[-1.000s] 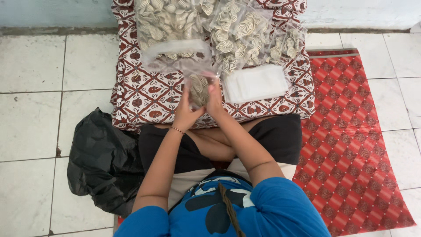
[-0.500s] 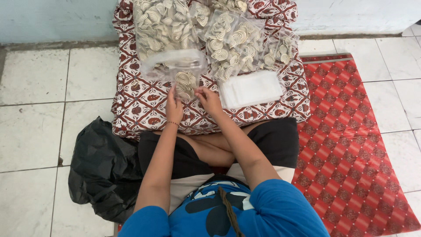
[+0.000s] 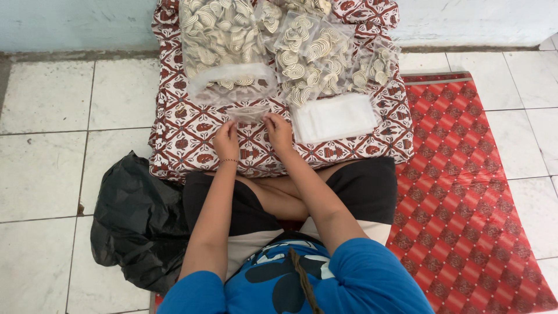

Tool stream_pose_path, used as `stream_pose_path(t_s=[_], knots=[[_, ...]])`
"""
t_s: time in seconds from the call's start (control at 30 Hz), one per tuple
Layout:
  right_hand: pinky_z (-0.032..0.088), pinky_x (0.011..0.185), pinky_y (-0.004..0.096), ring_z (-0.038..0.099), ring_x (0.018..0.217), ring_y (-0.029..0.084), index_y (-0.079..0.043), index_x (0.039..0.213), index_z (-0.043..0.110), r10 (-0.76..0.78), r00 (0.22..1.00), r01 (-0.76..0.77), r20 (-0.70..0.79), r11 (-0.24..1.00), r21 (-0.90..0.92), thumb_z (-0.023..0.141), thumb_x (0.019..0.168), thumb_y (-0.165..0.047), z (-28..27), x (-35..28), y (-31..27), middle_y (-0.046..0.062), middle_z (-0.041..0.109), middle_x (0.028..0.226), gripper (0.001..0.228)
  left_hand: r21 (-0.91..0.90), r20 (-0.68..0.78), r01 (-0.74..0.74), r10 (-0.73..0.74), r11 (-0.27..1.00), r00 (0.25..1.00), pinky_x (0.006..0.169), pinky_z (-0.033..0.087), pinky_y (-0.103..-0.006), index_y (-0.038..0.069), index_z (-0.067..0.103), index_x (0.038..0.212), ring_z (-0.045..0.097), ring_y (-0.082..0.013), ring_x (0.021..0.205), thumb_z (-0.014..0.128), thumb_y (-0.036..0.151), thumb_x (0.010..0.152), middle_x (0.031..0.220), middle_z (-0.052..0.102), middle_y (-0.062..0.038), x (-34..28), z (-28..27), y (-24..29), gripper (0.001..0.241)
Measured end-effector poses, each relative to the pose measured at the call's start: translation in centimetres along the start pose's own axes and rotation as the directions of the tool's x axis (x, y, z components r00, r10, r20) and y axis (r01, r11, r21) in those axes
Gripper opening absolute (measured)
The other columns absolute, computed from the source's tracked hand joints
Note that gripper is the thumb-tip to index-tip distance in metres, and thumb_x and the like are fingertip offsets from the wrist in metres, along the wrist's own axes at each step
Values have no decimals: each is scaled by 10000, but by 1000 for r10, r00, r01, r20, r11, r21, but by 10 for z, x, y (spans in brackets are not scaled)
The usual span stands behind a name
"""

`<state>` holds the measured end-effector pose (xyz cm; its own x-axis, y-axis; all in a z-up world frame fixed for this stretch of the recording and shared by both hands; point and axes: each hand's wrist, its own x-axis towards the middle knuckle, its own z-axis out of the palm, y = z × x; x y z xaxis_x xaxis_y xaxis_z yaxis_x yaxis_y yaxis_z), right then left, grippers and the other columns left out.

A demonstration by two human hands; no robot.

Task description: The person packs small ring-shaped food items from large plastic bags into a smaller individual plastic bag by hand while sitting on the floor.

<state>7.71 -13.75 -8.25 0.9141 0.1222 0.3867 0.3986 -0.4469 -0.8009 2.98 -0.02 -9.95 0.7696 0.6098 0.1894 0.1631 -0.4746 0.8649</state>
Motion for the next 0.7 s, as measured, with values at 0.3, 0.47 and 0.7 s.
stream_pose_path(t_s=[0.3, 0.47, 0.7], knots=[[439, 817, 462, 555, 891, 370, -96, 922, 590, 135, 991, -136, 10, 989, 57, 526, 811, -67, -3, 14, -8, 156, 599, 854, 132, -34, 247, -8, 16, 999, 969, 908, 428, -393, 190, 472, 1090, 500, -241, 1061, 415, 112, 924, 1084, 563, -31, 2, -16, 49, 191], [459, 784, 387, 587, 872, 277, -155, 922, 612, 85, 996, -83, -39, 994, 68, 505, 871, -166, 5, 17, 0, 77, 618, 835, 119, -26, 156, -124, 127, 992, 980, 881, 435, -430, 76, 525, 1096, 513, -306, 1028, 433, 157, 927, 1065, 580, -143, 10, -5, 31, 208], [469, 778, 398, 587, 879, 303, -104, 926, 609, 22, 1000, -22, -7, 999, -32, 524, 867, -169, 10, 13, 5, 112, 624, 863, 122, -23, 218, -164, 165, 986, 962, 883, 427, -405, 92, 569, 1074, 531, -270, 1002, 427, 152, 931, 1028, 596, -102, 16, 10, 3, 210]])
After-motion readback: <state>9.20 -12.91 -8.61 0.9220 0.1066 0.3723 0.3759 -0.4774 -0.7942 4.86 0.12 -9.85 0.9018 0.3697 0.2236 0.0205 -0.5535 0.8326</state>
